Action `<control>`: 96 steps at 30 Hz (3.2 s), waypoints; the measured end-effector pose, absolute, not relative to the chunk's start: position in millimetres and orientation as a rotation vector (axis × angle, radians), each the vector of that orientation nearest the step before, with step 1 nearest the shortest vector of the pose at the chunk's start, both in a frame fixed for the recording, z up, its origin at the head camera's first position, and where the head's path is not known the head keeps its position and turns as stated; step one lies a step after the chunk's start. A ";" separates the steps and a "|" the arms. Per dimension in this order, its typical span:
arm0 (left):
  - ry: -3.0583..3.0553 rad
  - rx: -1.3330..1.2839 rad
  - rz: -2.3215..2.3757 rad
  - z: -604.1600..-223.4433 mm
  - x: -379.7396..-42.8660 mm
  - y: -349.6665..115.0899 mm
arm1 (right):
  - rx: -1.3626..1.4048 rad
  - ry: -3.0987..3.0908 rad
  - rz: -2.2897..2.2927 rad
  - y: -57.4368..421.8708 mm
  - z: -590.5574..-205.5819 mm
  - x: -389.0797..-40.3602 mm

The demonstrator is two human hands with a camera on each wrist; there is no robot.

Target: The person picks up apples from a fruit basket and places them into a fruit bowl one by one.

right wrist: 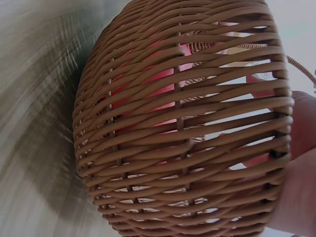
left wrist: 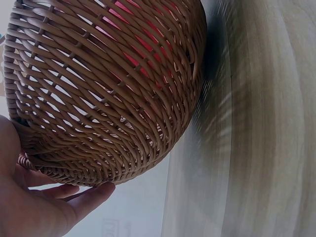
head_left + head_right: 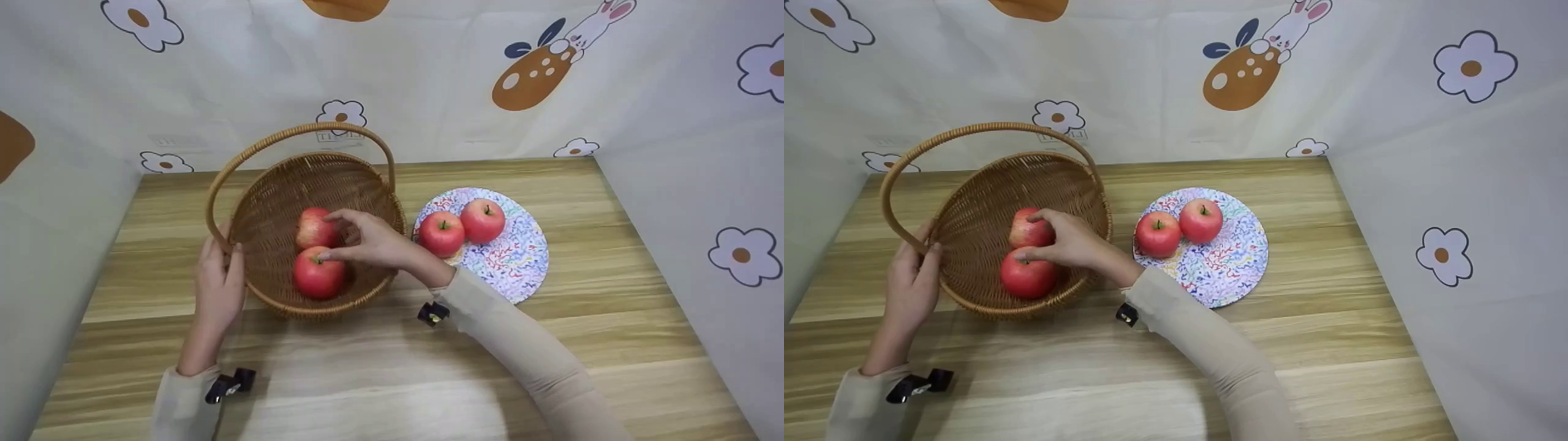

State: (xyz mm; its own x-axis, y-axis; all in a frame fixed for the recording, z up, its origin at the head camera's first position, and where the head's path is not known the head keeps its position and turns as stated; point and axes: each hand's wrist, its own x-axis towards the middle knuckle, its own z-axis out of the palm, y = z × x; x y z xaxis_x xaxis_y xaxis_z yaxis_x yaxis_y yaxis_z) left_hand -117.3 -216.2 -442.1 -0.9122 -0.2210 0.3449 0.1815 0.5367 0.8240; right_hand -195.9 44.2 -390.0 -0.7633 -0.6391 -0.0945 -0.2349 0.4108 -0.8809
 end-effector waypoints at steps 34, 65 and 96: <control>-2.304 -0.030 -1.382 -443.6 -120.5 -215.3 | -0.493 1.917 -1.067 29.9 -400.1 -220.9; -2.304 -0.047 -1.348 -446.0 -120.3 -214.4 | -0.532 1.833 -1.156 27.0 -411.7 -213.9; -2.326 -0.032 -1.386 -443.6 -120.4 -215.0 | -0.869 1.942 -1.171 37.1 -405.5 -211.6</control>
